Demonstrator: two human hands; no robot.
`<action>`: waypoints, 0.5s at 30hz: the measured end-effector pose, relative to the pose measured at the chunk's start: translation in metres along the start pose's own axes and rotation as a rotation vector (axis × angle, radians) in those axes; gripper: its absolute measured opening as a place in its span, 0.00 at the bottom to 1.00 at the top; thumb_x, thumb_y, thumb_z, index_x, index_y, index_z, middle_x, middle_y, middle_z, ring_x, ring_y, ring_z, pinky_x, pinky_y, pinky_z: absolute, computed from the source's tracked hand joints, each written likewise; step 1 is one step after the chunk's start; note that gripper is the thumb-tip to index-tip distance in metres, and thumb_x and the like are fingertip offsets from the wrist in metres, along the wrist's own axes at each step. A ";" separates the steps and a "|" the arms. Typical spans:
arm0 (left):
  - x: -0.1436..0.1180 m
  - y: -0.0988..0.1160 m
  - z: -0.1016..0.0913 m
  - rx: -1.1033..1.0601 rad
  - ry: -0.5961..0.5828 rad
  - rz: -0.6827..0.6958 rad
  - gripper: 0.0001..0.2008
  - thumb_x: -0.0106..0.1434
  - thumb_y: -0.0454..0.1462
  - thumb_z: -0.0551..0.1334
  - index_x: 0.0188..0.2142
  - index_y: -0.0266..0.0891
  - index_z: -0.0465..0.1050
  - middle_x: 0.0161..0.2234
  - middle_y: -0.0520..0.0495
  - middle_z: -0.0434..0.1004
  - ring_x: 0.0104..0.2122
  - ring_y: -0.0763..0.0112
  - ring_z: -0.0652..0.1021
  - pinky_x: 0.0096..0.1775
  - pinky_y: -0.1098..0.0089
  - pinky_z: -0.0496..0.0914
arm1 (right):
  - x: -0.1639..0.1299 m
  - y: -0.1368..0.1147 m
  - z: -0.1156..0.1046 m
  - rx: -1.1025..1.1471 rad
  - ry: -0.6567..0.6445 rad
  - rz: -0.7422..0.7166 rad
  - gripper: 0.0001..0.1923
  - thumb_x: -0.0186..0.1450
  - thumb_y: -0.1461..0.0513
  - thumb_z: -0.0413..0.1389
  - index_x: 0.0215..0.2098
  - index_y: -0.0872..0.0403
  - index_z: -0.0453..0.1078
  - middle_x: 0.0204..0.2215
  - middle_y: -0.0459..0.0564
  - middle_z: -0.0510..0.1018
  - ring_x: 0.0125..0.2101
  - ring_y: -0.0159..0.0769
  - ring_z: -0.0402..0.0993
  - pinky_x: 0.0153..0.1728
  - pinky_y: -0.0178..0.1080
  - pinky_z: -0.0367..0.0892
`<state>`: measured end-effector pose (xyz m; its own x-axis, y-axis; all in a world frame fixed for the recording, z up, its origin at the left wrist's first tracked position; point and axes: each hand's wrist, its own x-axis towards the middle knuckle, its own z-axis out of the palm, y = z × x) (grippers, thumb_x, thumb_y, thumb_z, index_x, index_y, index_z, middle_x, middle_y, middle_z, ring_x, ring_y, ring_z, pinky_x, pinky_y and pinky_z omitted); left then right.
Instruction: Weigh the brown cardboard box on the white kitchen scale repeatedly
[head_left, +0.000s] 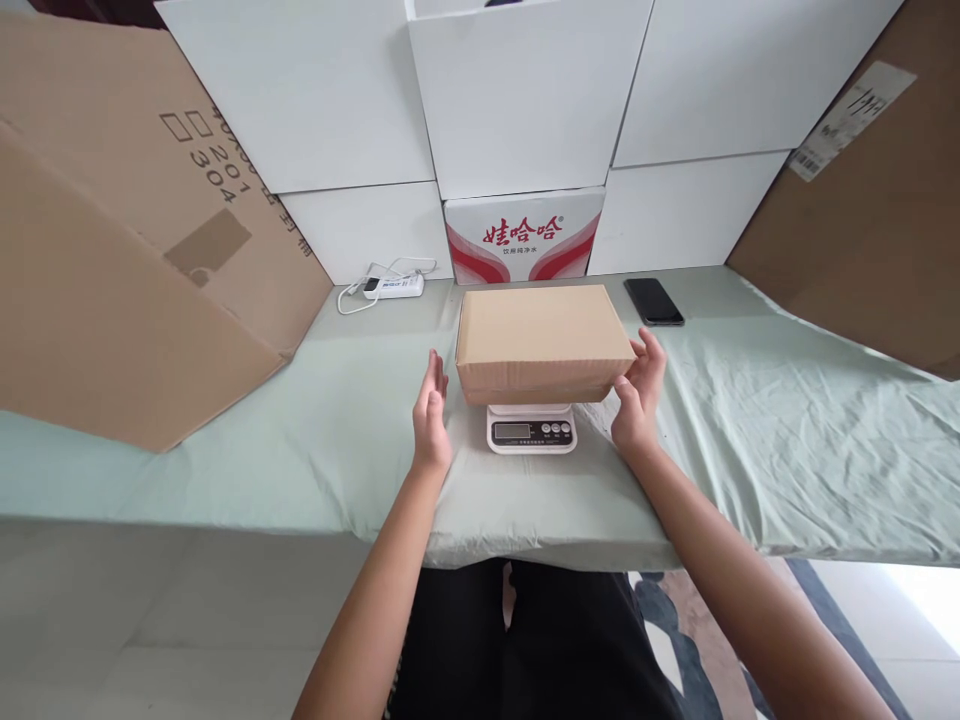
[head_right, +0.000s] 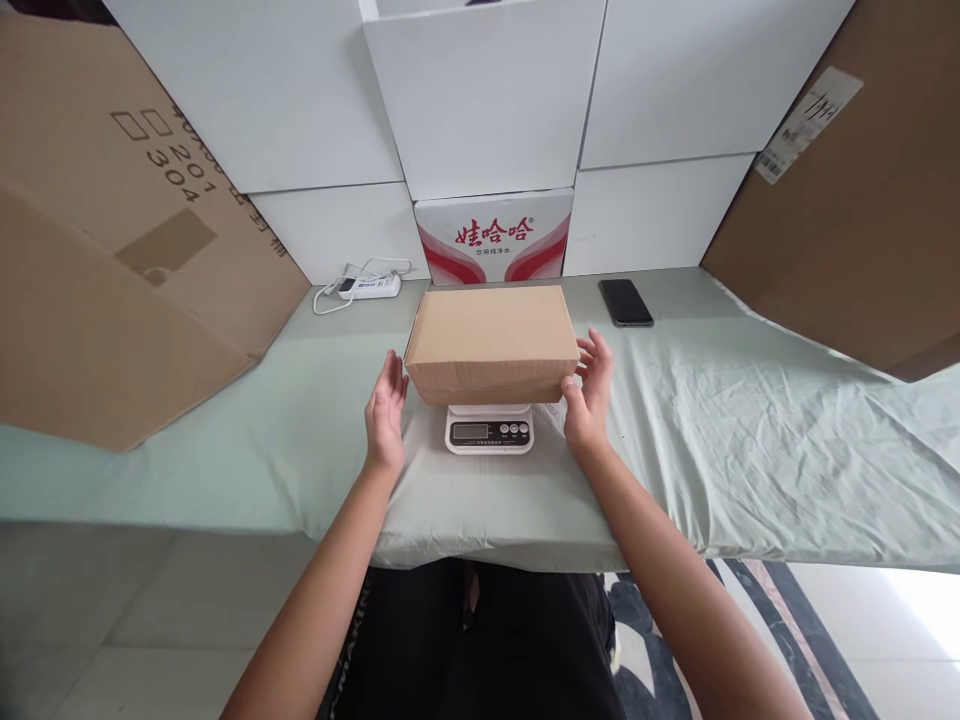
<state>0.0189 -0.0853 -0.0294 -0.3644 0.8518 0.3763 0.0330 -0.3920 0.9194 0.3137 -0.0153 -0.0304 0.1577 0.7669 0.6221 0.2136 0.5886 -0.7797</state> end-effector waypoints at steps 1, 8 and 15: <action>0.000 0.000 0.000 0.001 -0.003 -0.001 0.43 0.76 0.67 0.54 0.80 0.50 0.65 0.83 0.45 0.59 0.84 0.50 0.57 0.81 0.55 0.58 | 0.000 0.000 0.000 -0.002 -0.002 0.001 0.42 0.70 0.38 0.56 0.77 0.38 0.58 0.64 0.55 0.73 0.60 0.56 0.76 0.61 0.63 0.75; 0.000 0.000 0.001 0.004 -0.005 0.003 0.43 0.76 0.67 0.54 0.79 0.51 0.66 0.83 0.45 0.60 0.84 0.49 0.57 0.82 0.54 0.57 | 0.000 0.001 0.000 -0.025 -0.006 -0.003 0.39 0.71 0.39 0.55 0.77 0.37 0.58 0.63 0.55 0.72 0.61 0.57 0.75 0.62 0.64 0.74; 0.000 0.002 0.001 0.002 -0.017 0.000 0.42 0.76 0.67 0.55 0.78 0.49 0.68 0.82 0.44 0.63 0.84 0.50 0.58 0.81 0.55 0.58 | 0.001 -0.002 0.001 -0.011 0.000 0.024 0.38 0.71 0.39 0.56 0.75 0.38 0.61 0.63 0.56 0.72 0.64 0.60 0.73 0.65 0.66 0.72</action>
<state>0.0197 -0.0860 -0.0279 -0.3481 0.8576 0.3786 0.0352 -0.3916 0.9194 0.3130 -0.0154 -0.0287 0.1626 0.7811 0.6028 0.2206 0.5667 -0.7938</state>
